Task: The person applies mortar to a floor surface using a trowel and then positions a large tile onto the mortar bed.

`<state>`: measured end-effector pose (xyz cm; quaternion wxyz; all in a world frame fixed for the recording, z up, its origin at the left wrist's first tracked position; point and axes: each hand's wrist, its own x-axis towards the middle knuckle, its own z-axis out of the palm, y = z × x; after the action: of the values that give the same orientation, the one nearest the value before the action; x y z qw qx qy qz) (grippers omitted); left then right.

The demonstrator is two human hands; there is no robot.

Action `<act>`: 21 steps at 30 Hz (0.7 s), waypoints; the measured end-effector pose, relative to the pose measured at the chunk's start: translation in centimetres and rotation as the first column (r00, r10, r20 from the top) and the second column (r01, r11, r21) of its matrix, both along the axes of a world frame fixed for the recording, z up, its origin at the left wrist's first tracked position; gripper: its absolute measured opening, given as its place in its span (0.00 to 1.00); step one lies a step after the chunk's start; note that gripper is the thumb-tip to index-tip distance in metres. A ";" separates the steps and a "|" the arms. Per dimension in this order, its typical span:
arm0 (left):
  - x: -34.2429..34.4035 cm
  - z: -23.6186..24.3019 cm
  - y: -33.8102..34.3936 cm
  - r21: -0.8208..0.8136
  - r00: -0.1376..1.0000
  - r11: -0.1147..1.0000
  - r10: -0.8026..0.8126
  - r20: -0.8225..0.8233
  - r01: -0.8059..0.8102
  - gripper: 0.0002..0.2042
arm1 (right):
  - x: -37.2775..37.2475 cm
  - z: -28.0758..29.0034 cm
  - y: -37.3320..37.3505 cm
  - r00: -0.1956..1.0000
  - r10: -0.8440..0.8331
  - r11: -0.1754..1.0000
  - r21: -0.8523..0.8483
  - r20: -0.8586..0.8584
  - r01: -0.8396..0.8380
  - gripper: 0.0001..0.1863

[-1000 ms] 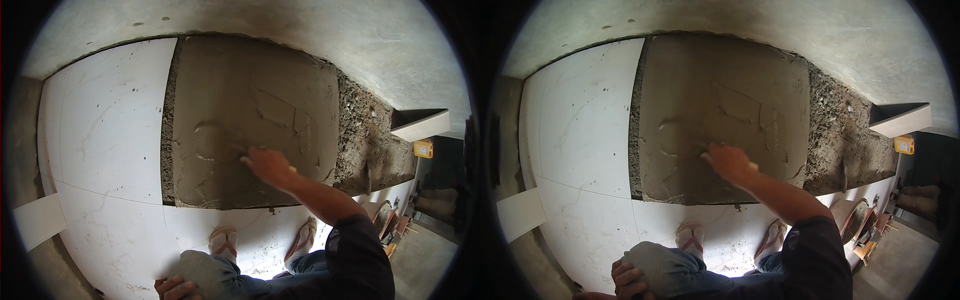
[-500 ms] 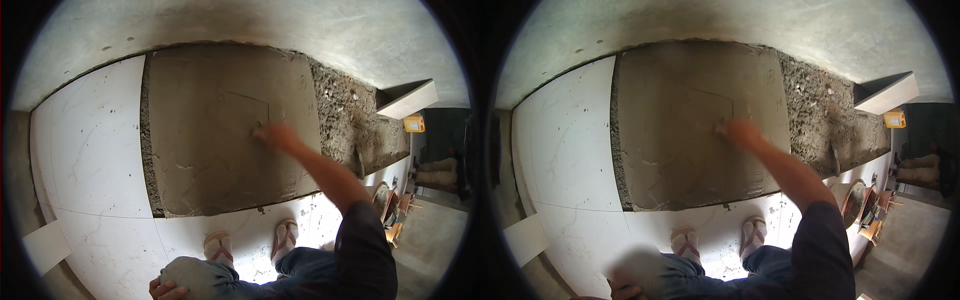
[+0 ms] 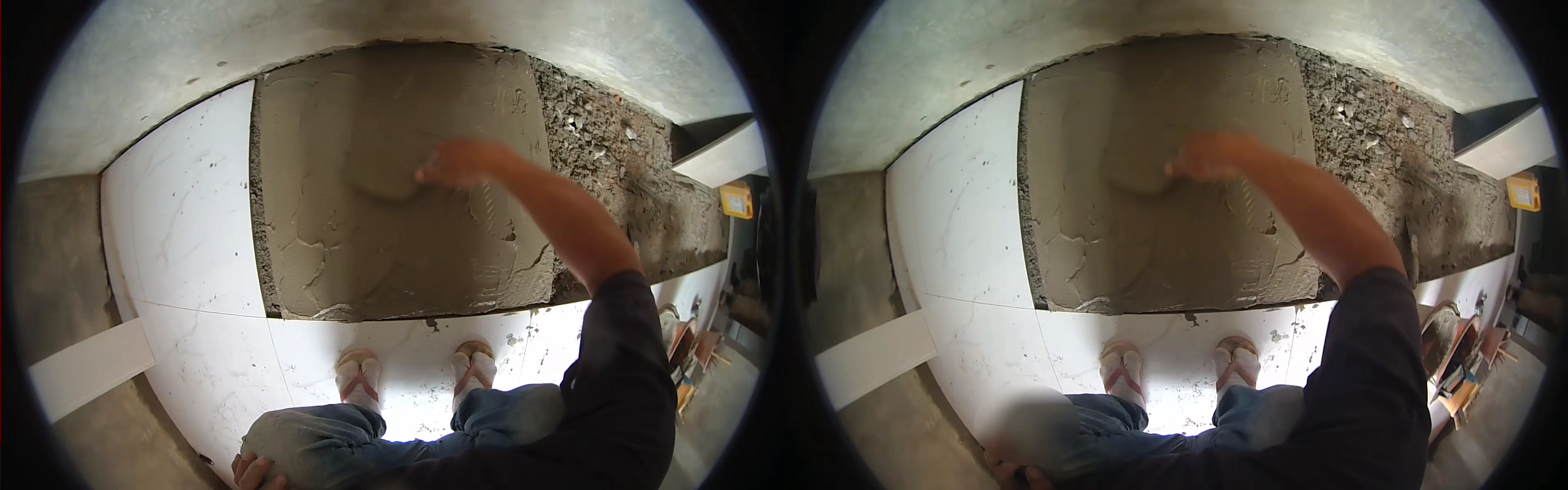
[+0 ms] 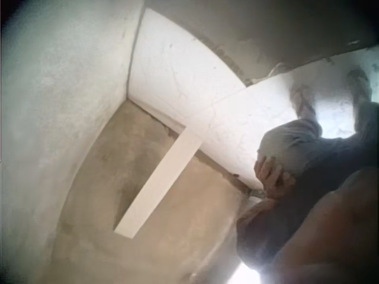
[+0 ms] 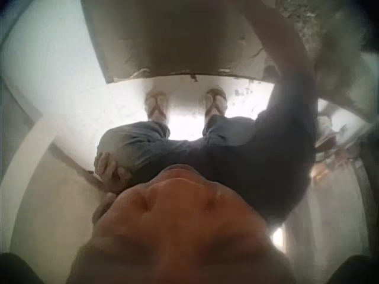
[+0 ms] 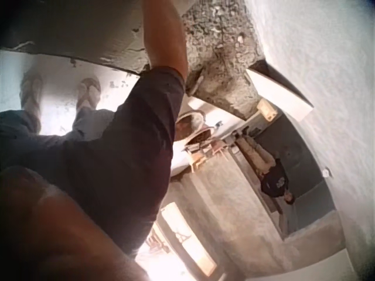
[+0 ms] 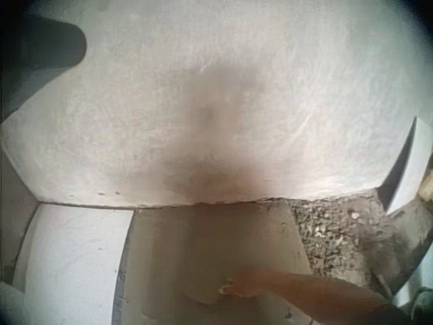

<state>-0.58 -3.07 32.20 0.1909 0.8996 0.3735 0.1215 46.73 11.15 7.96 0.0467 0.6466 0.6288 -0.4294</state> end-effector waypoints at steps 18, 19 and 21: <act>5.6 5.7 -3.8 -0.084 0.815 0.974 0.128 -0.565 -0.211 0.19 | -2.2 1.0 -14.1 0.954 -0.226 0.910 0.392 0.197 0.134 0.19; 6.1 4.7 -3.6 -0.092 0.819 0.973 0.123 -0.560 -0.210 0.19 | -3.8 1.4 -14.2 0.978 -0.139 0.938 0.338 0.154 0.080 0.20; 6.8 2.4 -3.4 -0.442 0.895 0.897 -0.184 -0.406 -0.016 0.17 | -8.2 1.1 -15.0 0.997 -0.012 0.972 0.236 0.081 -0.008 0.21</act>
<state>6.25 -6.51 34.57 0.3027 0.8539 0.3838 -0.1787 38.51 -3.87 9.10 -0.0054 0.6652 0.6723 -0.3248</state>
